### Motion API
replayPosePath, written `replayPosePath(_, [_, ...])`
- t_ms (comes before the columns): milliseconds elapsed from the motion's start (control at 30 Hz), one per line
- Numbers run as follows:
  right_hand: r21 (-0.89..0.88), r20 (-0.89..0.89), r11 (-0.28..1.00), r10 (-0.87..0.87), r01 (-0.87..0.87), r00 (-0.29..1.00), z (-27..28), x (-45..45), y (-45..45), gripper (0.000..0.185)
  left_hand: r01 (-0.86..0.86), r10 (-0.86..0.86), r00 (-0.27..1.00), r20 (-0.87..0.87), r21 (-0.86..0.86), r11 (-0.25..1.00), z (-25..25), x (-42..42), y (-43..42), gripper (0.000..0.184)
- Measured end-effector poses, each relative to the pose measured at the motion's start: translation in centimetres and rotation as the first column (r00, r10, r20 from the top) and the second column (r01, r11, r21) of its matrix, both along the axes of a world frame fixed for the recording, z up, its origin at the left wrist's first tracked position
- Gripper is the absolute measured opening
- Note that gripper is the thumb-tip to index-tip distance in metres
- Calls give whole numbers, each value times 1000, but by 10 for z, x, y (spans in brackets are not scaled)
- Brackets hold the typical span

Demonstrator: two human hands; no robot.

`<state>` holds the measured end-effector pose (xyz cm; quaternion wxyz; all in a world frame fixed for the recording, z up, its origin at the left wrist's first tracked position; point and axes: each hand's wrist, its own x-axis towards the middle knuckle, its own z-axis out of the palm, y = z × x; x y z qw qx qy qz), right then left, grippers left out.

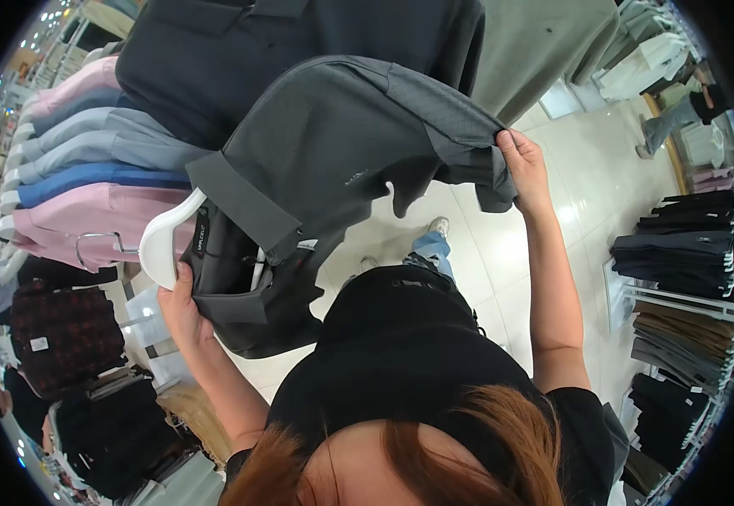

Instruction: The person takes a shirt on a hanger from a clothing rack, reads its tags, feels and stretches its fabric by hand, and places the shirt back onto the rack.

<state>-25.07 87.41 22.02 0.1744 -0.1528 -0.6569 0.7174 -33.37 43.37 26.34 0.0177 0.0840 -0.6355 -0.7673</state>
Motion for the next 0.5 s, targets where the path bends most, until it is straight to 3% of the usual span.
replayPosePath(200, [-67,77,992,-105,110,991,11,9,11,36,-3,3,1000,16,-36,999,-11,-8,-21,27])
replayPosePath(333, [405,-77,886,-212,225,974,14,12,28,31,31,-32,999,-12,-57,998,-10,-8,-27,32])
replayPosePath(500, [-22,-84,974,-224,223,971,22,11,29,33,61,-62,998,0,-89,994,-14,-12,-34,43])
